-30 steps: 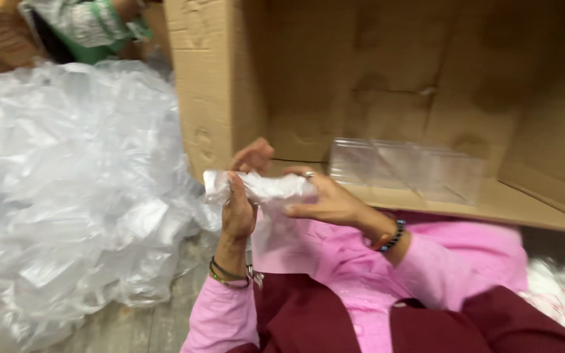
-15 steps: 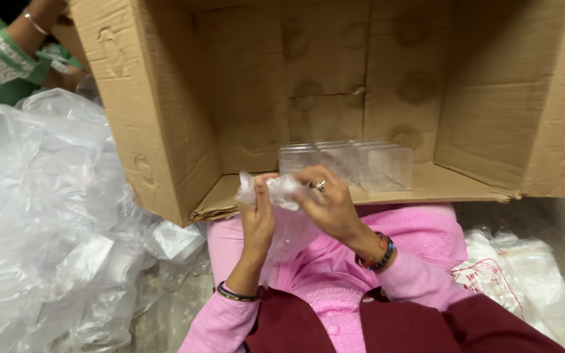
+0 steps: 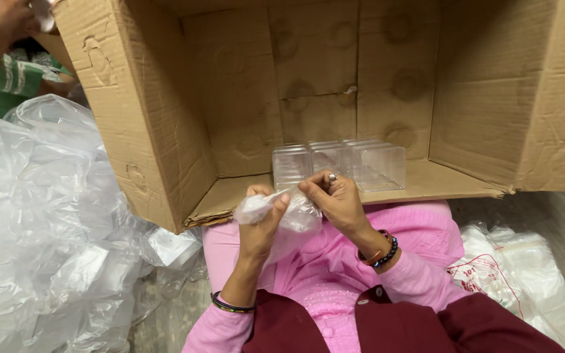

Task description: The person sits on the floor and packs clear plastic boxes into clear plastic bags, twisting the bags closed and placing the bagged boxes into a large cardboard carton in front of them, repeating the cycle one box at a time.

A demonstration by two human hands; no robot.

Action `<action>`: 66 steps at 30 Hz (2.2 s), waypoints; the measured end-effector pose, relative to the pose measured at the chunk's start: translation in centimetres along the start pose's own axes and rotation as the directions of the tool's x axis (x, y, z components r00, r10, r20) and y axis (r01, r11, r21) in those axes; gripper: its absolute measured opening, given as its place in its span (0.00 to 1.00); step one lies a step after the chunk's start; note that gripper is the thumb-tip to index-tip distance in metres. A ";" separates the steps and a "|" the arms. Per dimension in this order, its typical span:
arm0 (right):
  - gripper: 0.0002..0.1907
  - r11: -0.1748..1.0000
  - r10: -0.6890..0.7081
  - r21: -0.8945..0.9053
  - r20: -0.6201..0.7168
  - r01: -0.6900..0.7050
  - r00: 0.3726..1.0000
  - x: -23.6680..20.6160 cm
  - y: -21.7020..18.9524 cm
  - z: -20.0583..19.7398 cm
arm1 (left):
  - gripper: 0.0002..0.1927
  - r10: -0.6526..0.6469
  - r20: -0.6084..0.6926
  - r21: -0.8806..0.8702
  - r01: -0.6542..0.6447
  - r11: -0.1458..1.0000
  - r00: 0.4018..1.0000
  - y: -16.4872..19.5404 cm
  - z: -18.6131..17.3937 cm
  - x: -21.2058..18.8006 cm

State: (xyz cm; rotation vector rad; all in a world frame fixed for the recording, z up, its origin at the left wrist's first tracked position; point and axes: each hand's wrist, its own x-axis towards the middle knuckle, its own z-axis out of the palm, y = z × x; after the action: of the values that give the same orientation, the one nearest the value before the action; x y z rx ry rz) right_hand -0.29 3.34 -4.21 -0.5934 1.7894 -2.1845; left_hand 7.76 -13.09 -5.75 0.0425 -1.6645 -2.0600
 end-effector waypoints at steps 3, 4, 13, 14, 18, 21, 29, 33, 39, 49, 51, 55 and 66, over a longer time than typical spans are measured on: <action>0.10 0.998 -0.016 0.067 0.002 0.016 1.000 -0.5 1.6 -0.1 | 0.15 -0.212 0.053 -0.196 0.218 0.956 0.976 0.2 0.5 0.2; 0.09 0.995 -0.017 0.099 0.010 0.016 1.000 -0.8 2.1 -0.1 | 0.13 -0.197 0.023 -0.213 0.198 0.957 0.980 0.1 0.6 0.1; 0.06 0.959 0.030 0.281 0.015 -0.033 0.999 -1.2 3.0 -0.6 | 0.15 -0.157 -0.021 0.089 0.158 0.983 0.987 -5.2 -0.2 -1.0; 0.06 0.931 0.109 0.347 0.030 -0.113 0.994 -1.1 3.1 -0.9 | 0.16 -0.159 0.021 0.136 0.154 0.979 0.987 -5.9 -0.3 -1.0; 0.16 0.648 0.310 0.630 0.295 -0.428 0.904 -1.1 4.3 -2.9 | 0.09 -0.402 0.134 -0.176 0.421 0.890 0.906 -8.3 -1.2 -1.4; 0.15 0.647 0.323 0.595 0.354 -0.478 0.878 -2.3 4.4 -6.0 | 0.10 -0.539 0.379 -0.168 0.629 0.759 0.752 -8.7 -3.9 -2.7; 0.18 0.902 0.427 -0.010 0.166 -0.431 0.889 -5.5 -1.1 -18.9 | 0.15 -0.392 0.831 -0.244 0.891 0.383 0.395 -11.9 -3.3 3.8; 0.13 0.726 -0.034 -0.665 -0.287 -0.174 0.957 -1.1 1.5 -22.7 | 0.18 -0.583 0.449 0.199 0.560 0.804 0.677 -16.4 7.7 10.1; 0.26 0.776 0.187 -0.399 -0.593 -0.488 0.783 5.4 6.4 -23.3 | 0.20 -0.474 0.304 0.310 0.385 0.869 0.826 -18.1 15.6 11.0; 0.14 0.949 0.209 0.296 -0.326 -0.110 0.922 0.4 4.8 -15.1 | 0.24 -0.524 0.393 -0.092 0.599 0.795 0.755 -19.5 7.1 7.6; 0.14 0.971 -0.117 -0.233 -0.286 0.049 0.951 0.6 4.3 -13.2 | 0.25 -0.536 0.450 -0.183 0.662 0.727 0.714 -18.8 4.4 6.8; 0.14 0.933 0.244 0.306 -0.145 -0.191 0.959 0.3 5.5 -10.3 | 0.26 -0.546 0.668 -0.125 0.799 0.588 0.506 -15.7 -0.1 1.5; 0.14 0.751 0.101 -0.659 0.185 0.047 0.978 1.6 12.2 -0.4 | 0.31 -0.273 -0.268 -0.445 0.133 0.886 0.924 0.6 -26.2 7.2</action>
State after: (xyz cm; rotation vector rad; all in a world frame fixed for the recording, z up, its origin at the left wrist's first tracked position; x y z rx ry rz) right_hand -2.60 0.36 -15.89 -0.8890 2.4111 -1.3364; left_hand 10.06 -39.83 -9.94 0.4094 -1.0313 -2.3762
